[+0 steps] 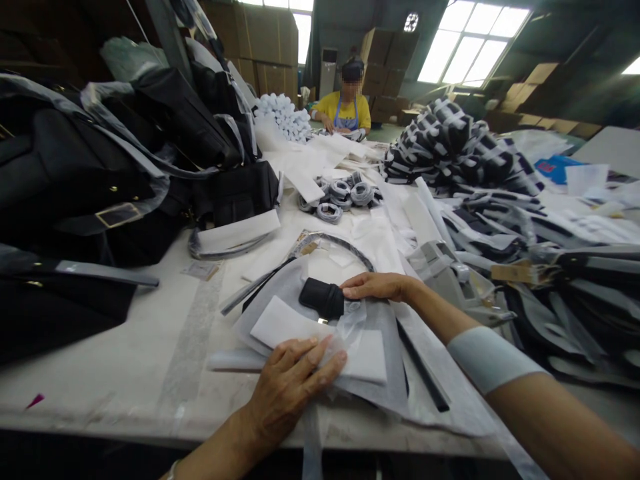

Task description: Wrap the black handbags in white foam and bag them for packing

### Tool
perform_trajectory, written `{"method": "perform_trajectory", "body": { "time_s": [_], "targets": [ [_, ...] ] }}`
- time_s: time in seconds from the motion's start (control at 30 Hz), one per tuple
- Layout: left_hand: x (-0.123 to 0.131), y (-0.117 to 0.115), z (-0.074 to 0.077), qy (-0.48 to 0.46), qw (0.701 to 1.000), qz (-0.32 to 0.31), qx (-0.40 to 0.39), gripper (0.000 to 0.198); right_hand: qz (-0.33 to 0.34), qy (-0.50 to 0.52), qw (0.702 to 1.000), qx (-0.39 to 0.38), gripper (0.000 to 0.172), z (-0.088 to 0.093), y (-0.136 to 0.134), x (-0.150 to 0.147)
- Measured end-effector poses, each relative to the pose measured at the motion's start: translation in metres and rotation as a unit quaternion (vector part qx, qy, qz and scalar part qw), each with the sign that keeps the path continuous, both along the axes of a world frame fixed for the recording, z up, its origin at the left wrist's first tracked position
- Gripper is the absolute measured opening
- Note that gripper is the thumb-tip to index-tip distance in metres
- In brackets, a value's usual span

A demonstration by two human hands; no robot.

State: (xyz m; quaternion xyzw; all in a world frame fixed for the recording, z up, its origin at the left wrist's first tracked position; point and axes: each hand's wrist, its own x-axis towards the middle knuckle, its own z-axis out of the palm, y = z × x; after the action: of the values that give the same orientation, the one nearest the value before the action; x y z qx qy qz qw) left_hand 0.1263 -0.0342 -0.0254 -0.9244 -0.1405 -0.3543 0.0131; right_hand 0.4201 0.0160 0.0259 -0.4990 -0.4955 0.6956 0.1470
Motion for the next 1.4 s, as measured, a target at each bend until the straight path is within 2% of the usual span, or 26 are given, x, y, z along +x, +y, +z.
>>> {"method": "perform_trajectory", "body": {
  "time_s": [0.13,0.2,0.27,0.37,0.47,0.53,0.57,0.67,0.77,0.9,1.07,1.17,1.3,1.4],
  "targets": [
    [0.001,0.000,-0.001,-0.006,1.000,-0.003,-0.010,0.040,0.021,-0.045,0.998,-0.041,0.051,-0.001,0.001,0.000],
    [0.001,0.000,-0.003,-0.014,1.000,-0.006,-0.018,0.039,0.053,-0.118,0.991,-0.035,0.055,0.001,0.001,0.000],
    [0.001,0.001,-0.004,-0.019,0.999,-0.006,-0.030,0.038,0.089,-0.217,0.972,-0.001,0.062,0.004,0.000,-0.001],
    [0.001,0.001,-0.005,-0.016,0.999,-0.012,-0.041,0.037,0.092,-0.374,0.917,0.108,0.064,0.013,-0.012,-0.010],
    [0.000,0.002,-0.003,-0.010,0.999,-0.020,-0.040,0.038,0.030,-0.486,0.825,0.288,0.053,0.024,-0.044,-0.028],
    [0.000,0.002,-0.002,-0.009,0.999,-0.020,-0.040,0.039,-0.007,-0.476,0.781,0.404,0.043,0.028,-0.075,-0.044],
    [0.000,0.002,-0.002,-0.009,0.999,-0.018,-0.040,0.038,-0.017,-0.451,0.774,0.444,0.038,0.029,-0.091,-0.053],
    [0.001,0.001,-0.001,-0.003,0.999,-0.016,-0.042,0.037,-0.021,-0.389,0.766,0.512,0.037,0.021,-0.136,-0.075],
    [0.003,-0.003,-0.001,0.015,0.999,-0.016,-0.031,0.038,-0.034,-0.391,0.733,0.556,0.045,0.004,-0.162,-0.087],
    [0.005,-0.009,-0.001,0.050,0.999,0.004,-0.015,0.037,-0.087,-0.398,0.692,0.595,0.042,-0.011,-0.169,-0.094],
    [0.006,-0.011,0.000,0.053,0.998,0.025,0.025,0.041,-0.105,-0.413,0.644,0.635,0.039,-0.019,-0.168,-0.098],
    [0.006,-0.012,0.003,0.057,0.997,0.015,0.050,0.042,-0.099,-0.392,0.641,0.652,0.039,-0.024,-0.169,-0.093],
    [0.008,-0.012,0.007,0.070,0.996,0.005,0.056,0.041,-0.096,-0.383,0.655,0.645,0.031,-0.029,-0.170,-0.088],
    [0.011,-0.012,0.007,0.074,0.995,-0.030,0.062,0.039,-0.097,-0.383,0.660,0.639,0.026,-0.033,-0.171,-0.089]
  ]
}}
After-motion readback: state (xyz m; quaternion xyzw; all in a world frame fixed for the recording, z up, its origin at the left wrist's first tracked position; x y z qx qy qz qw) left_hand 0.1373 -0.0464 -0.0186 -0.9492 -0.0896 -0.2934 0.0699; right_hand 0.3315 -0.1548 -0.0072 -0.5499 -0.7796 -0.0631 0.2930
